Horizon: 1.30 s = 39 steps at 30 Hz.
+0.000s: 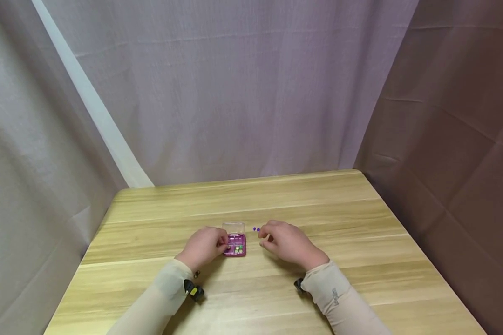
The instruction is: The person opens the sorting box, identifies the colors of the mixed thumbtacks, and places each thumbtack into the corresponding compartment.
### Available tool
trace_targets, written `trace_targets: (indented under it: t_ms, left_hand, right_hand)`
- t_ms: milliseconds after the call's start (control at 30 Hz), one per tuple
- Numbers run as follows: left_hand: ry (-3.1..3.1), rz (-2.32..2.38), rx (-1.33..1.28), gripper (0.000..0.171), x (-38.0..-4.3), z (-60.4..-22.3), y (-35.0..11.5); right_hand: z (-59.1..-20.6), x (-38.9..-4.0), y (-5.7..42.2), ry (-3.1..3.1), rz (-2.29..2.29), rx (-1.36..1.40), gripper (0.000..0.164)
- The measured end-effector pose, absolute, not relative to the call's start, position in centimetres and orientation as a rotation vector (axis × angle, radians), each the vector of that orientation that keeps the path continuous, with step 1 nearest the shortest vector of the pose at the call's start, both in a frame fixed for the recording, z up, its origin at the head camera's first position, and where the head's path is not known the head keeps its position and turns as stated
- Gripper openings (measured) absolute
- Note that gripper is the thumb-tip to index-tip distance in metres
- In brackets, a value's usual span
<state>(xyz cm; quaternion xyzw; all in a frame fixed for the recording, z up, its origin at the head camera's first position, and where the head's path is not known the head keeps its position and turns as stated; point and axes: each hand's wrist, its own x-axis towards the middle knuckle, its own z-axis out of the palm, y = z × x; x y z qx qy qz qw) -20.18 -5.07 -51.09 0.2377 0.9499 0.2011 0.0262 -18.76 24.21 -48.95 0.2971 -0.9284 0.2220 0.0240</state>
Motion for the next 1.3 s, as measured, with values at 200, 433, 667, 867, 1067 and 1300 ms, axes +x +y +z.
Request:
trace_targets:
  t_ms: [200,433,667,867,1067,1300]
  left_hand:
    - [2.916,0.721,0.682,0.011,-19.0,-50.5,-6.5]
    - [2.932,0.734,0.663,0.026,-16.8,-50.2,-10.4]
    - [2.957,0.72,0.703,0.03,-14.3,-50.4,-13.5]
    - [2.965,0.715,0.651,0.019,-13.2,-51.0,-14.1]
    - [2.945,0.715,0.657,0.013,-13.0,-51.5,-13.6]
    - [2.932,0.708,0.651,0.012,-13.0,-51.7,-13.2]
  right_hand:
    - [-48.9,-18.6,24.4,-2.886,0.698,0.918,0.019]
    - [-49.1,-18.4,24.7,-2.903,0.68,0.917,0.02]
    - [-49.0,-18.5,24.5,-2.896,0.703,0.937,0.02]
    - [-48.9,-18.6,24.5,-2.884,0.705,0.93,0.019]
    - [-48.9,-18.4,24.4,-2.873,0.698,0.948,0.018]
    - [-48.8,-18.1,24.5,-2.892,0.714,0.925,0.019]
